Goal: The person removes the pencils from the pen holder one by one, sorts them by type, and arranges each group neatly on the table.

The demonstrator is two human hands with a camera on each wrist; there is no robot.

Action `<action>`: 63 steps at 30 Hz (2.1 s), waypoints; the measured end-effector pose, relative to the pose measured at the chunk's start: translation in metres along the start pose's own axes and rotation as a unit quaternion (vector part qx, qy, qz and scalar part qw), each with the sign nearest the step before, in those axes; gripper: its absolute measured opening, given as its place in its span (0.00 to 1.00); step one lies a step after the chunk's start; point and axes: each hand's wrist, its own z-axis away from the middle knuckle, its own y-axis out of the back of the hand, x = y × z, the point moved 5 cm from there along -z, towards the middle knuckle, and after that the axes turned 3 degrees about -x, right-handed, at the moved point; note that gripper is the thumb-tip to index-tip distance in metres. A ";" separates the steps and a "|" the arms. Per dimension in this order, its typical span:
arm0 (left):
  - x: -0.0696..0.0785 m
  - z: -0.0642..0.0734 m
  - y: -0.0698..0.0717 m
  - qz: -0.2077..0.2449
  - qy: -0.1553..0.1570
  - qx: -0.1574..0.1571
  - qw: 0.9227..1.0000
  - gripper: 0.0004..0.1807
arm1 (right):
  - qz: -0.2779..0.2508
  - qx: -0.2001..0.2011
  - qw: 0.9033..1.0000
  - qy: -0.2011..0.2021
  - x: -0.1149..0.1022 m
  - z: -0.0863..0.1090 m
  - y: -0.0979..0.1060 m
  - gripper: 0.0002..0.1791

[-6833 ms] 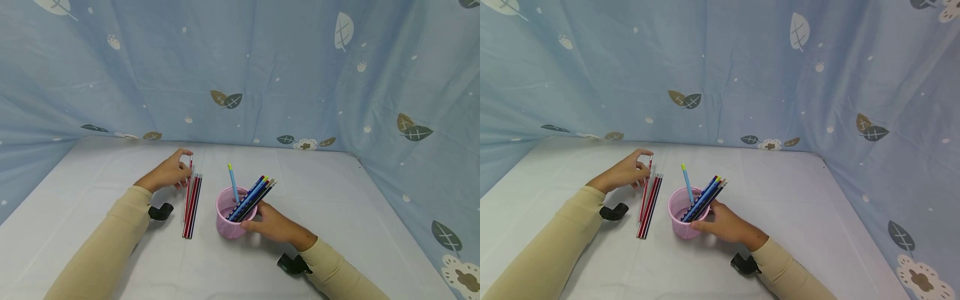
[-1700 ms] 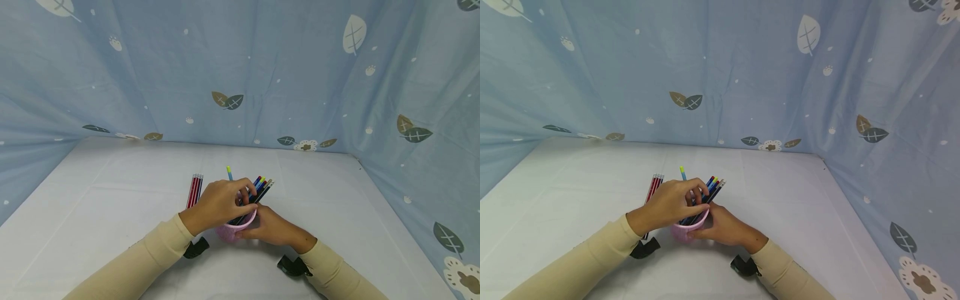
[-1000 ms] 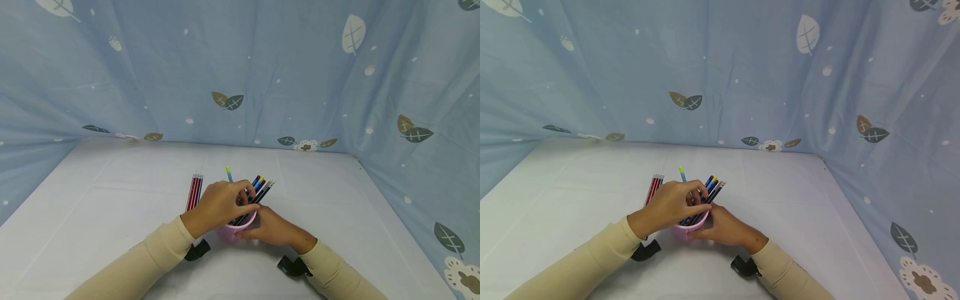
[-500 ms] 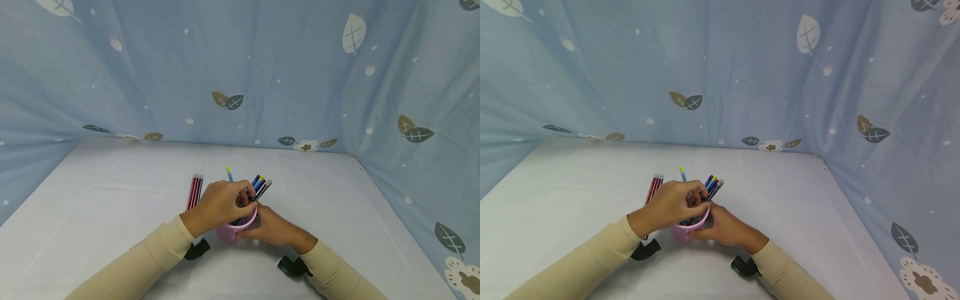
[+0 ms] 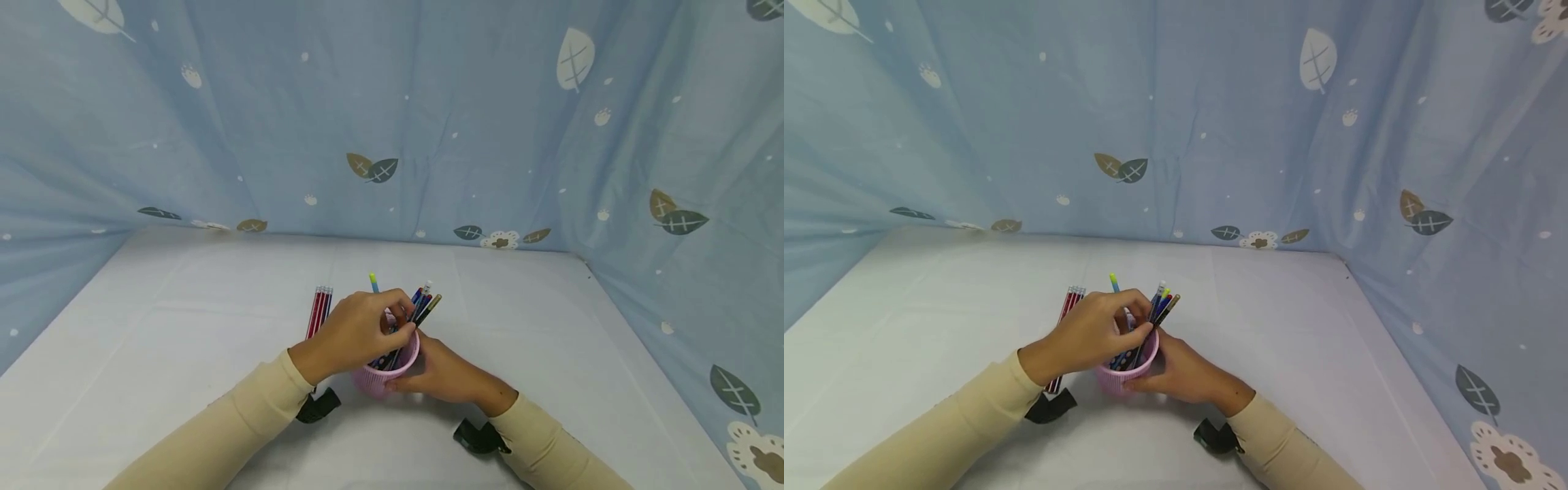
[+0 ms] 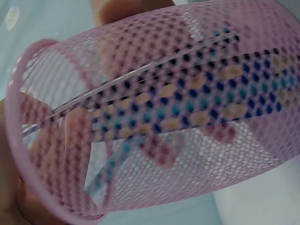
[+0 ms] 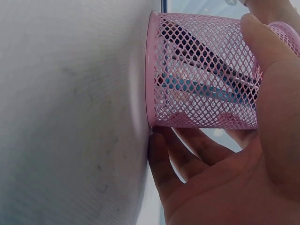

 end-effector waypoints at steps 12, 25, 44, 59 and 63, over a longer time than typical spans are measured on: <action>0.004 0.001 0.038 0.129 0.022 0.045 0.990 0.03 | 0.009 0.008 0.999 -0.030 -0.003 0.001 0.001 0.50; -0.018 0.009 0.082 0.278 0.081 0.120 0.950 0.16 | 0.011 0.029 0.999 -0.033 -0.001 0.000 -0.001 0.53; -0.108 0.057 0.086 0.235 0.261 0.078 0.933 0.22 | -0.005 0.014 0.999 -0.029 0.001 -0.001 -0.001 0.52; -0.151 0.066 0.055 0.199 0.323 -0.058 0.923 0.29 | -0.007 0.019 1.000 -0.023 0.000 0.000 0.000 0.52; -0.157 0.068 0.051 0.183 0.337 -0.074 0.921 0.29 | -0.010 0.019 0.999 -0.033 0.000 -0.001 0.000 0.53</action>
